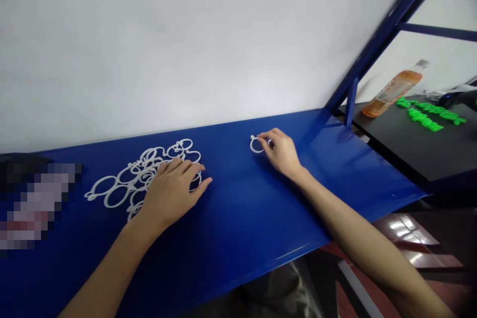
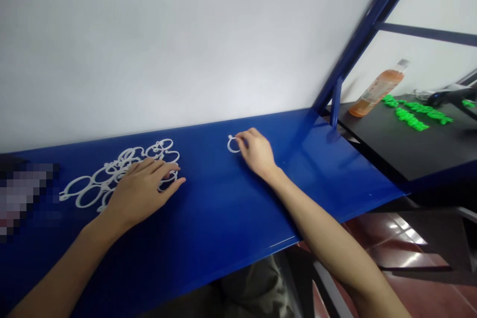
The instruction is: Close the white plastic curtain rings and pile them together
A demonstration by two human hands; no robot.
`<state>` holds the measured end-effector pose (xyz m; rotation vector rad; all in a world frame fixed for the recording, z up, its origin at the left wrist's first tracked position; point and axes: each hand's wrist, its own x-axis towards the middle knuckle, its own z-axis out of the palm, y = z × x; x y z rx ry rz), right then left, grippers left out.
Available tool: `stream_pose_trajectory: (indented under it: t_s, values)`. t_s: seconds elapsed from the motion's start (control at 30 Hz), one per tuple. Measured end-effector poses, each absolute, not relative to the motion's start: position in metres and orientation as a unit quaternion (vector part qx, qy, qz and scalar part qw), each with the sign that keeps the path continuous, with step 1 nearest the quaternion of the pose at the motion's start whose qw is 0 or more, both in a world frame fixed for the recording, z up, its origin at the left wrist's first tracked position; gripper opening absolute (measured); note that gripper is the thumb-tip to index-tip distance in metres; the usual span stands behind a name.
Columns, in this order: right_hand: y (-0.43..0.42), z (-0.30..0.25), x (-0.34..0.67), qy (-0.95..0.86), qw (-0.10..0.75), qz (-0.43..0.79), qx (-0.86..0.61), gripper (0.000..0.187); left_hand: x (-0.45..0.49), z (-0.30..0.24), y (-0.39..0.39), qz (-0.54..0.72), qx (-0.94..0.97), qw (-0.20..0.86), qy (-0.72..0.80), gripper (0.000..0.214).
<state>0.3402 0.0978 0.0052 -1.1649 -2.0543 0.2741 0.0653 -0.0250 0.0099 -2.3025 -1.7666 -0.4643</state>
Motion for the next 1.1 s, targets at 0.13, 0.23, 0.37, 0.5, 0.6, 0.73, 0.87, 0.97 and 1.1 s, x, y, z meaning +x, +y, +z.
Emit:
stream_pose_trajectory:
  t_s: [0.13,0.23,0.37,0.5,0.6,0.73,0.87,0.97,1.1]
  values:
    - [0.133,0.001,0.370,-0.678,0.367,0.127,-0.624,0.017,0.060,0.014,-0.025,-0.139,-0.766,0.080,-0.623,0.031]
    - [0.145,-0.003,0.379,-0.639,0.334,0.161,-0.674,0.018,0.056,0.014,-0.023,-0.154,-0.758,0.080,-0.629,0.030]
    - [0.147,-0.005,0.380,-0.637,0.298,0.183,-0.687,0.018,0.050,0.011,-0.021,-0.172,-0.753,0.079,-0.630,0.031]
    - [0.145,0.000,0.382,-0.644,0.259,0.187,-0.695,0.018,0.044,0.010,-0.020,-0.178,-0.754,0.070,-0.628,0.034]
    - [0.143,0.005,0.386,-0.651,0.225,0.176,-0.703,0.017,0.040,0.009,-0.020,-0.160,-0.761,0.056,-0.627,0.037]
    - [0.140,0.010,0.387,-0.666,0.197,0.148,-0.704,0.018,0.037,0.006,-0.019,-0.136,-0.764,0.036,-0.630,0.037]
    - [0.136,0.009,0.385,-0.681,0.184,0.103,-0.701,0.023,0.036,0.006,-0.018,-0.130,-0.763,0.021,-0.633,0.034]
    - [0.134,0.007,0.384,-0.687,0.191,0.057,-0.699,0.026,0.034,0.005,-0.018,-0.129,-0.763,0.013,-0.633,0.031]
    - [0.130,0.006,0.380,-0.697,0.238,-0.034,-0.675,0.029,0.031,0.003,-0.016,-0.151,-0.770,0.030,-0.619,0.024]
